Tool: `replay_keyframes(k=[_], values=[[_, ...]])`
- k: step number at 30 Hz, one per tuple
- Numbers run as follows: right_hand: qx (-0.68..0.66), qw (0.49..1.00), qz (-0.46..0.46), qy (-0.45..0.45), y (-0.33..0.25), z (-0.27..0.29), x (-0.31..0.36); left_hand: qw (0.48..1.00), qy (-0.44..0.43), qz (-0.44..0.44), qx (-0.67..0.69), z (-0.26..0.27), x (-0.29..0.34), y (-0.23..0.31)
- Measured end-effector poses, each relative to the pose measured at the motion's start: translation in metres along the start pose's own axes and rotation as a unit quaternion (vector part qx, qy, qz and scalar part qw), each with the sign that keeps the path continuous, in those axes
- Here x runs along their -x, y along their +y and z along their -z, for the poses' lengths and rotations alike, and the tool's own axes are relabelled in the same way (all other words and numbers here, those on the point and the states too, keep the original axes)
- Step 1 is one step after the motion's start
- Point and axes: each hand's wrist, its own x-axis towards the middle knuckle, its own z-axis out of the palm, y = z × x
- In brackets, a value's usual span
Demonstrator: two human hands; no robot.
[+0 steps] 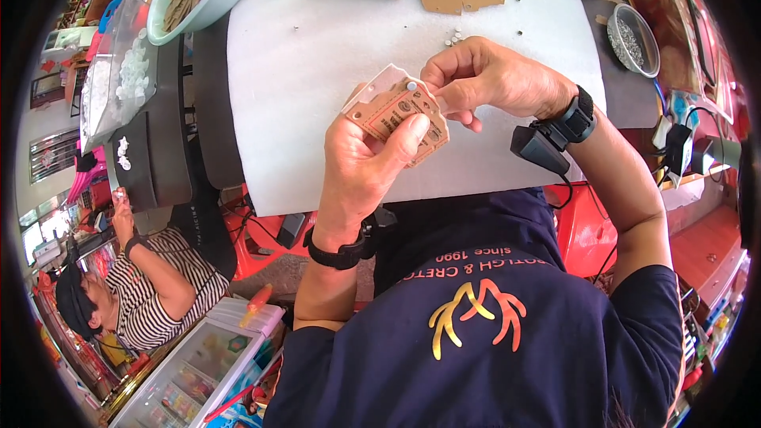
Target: Attaching small metal rivets or eyelets to leather tags for shoes by hand.
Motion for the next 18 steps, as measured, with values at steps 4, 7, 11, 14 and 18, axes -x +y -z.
replay_keyframes(k=[4,7,11,14,18], values=[[-0.033,0.999,0.0,0.01,0.0022,0.0001,0.0015,1.0,-0.006,0.002,0.005,0.0026,0.0006,-0.0008],[-0.056,0.998,-0.002,0.021,0.0005,-0.0024,0.0026,1.0,-0.007,0.0,-0.004,0.0035,0.0004,-0.0026],[-0.046,0.999,-0.006,0.01,0.0019,-0.0007,0.0009,1.0,-0.023,0.001,-0.016,0.0055,-0.0002,-0.0027],[-0.023,1.0,-0.001,-0.003,0.0025,0.0003,0.0011,1.0,-0.019,0.006,-0.002,0.004,0.0012,-0.0009],[-0.014,1.0,0.012,0.009,0.0024,-0.0014,0.0027,1.0,-0.001,-0.004,0.003,0.001,0.0003,-0.0028]])
